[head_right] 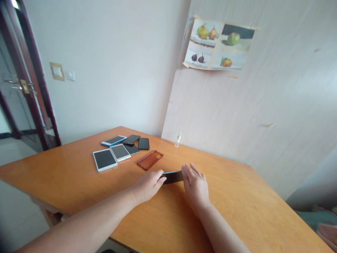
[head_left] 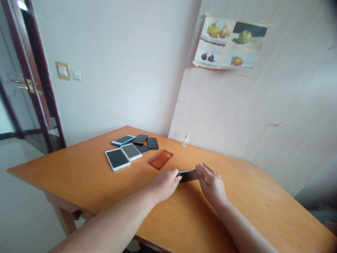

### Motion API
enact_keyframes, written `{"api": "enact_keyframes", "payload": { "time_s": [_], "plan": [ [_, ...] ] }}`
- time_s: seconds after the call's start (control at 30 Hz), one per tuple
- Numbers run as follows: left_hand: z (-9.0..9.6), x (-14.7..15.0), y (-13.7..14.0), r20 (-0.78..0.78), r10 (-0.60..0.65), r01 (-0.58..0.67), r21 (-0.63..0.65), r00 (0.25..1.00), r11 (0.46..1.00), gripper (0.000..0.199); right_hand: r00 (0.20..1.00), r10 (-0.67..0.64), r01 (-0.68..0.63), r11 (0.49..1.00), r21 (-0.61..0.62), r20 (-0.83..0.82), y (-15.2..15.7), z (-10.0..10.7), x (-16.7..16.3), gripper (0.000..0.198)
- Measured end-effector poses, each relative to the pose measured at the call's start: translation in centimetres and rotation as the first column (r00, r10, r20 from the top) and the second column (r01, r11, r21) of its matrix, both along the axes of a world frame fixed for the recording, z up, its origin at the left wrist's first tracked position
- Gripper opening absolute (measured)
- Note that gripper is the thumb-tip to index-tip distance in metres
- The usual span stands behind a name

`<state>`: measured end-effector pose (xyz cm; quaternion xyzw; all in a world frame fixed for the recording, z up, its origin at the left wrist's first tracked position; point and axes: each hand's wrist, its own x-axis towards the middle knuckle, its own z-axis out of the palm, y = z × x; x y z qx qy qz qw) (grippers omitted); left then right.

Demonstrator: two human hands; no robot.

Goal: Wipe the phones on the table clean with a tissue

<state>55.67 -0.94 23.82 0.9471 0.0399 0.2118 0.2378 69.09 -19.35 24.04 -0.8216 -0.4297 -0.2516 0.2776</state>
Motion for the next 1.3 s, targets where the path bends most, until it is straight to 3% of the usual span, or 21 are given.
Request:
{"api": "enact_keyframes", "payload": {
  "time_s": [0.17, 0.27, 0.43, 0.5, 0.63, 0.7, 0.8, 0.9, 1.0, 1.2, 1.3],
  "plan": [
    [0.1, -0.2, -0.1, 0.013, -0.038, 0.038, -0.061, 0.999, 0.997, 0.021, 0.954, 0.266, -0.231, 0.947, -0.225, 0.138, 1.5, 1.0, -4.3, 0.038],
    [0.1, -0.3, -0.2, -0.001, -0.023, 0.023, -0.055, 1.0, 0.998, 0.02, 0.95, 0.263, -0.206, 0.933, -0.295, 0.166, 0.7, 1.8, -2.8, 0.035],
    [0.0, -0.1, -0.2, -0.036, 0.028, -0.028, -0.005, 0.999, 1.0, 0.021, 0.99, -0.006, 0.042, 0.964, -0.261, 0.138, -0.2, 2.2, 1.1, 0.031],
    [0.0, 0.0, -0.2, -0.038, 0.021, -0.022, -0.009, 0.999, 1.0, 0.021, 0.995, 0.025, 0.002, 0.961, -0.276, 0.094, 0.6, 2.3, 0.1, 0.032],
    [-0.1, -0.1, -0.2, -0.001, -0.033, 0.033, -0.046, 0.999, 0.998, 0.02, 0.968, 0.252, -0.234, 0.924, -0.302, 0.019, 3.2, 2.5, -3.7, 0.034],
    [-0.1, -0.3, -0.2, 0.012, -0.046, 0.047, -0.053, 0.999, 0.997, 0.021, 0.956, 0.295, -0.282, 0.915, -0.288, 0.001, 3.7, 2.5, -4.0, 0.034],
    [-0.1, -0.4, -0.1, -0.018, 0.004, -0.005, -0.026, 1.0, 1.0, 0.022, 0.973, 0.23, -0.231, 0.947, -0.222, -0.03, 2.9, 1.6, -1.5, 0.033],
    [-0.2, -0.5, 0.0, -0.041, 0.031, -0.031, 0.003, 0.999, 1.0, 0.022, 0.996, 0.077, -0.083, 0.987, -0.135, -0.049, 1.3, 0.4, 1.8, 0.033],
    [-0.2, -0.4, 0.2, -0.044, 0.021, -0.02, 0.003, 0.999, 1.0, 0.022, 0.999, -0.023, 0.021, 0.997, -0.069, -0.03, 0.9, -0.1, 2.1, 0.031],
    [0.0, -0.5, 0.3, 0.009, -0.096, 0.097, -0.098, 0.995, 0.99, 0.02, 0.967, 0.25, -0.254, 0.962, -0.104, -0.055, 3.8, 1.3, -4.2, 0.032],
    [0.0, -0.5, 0.5, 0.002, -0.076, 0.075, -0.081, 0.997, 0.994, 0.022, 0.975, 0.194, -0.205, 0.973, -0.102, -0.107, 3.8, 1.9, -3.4, 0.03]
  ]
}}
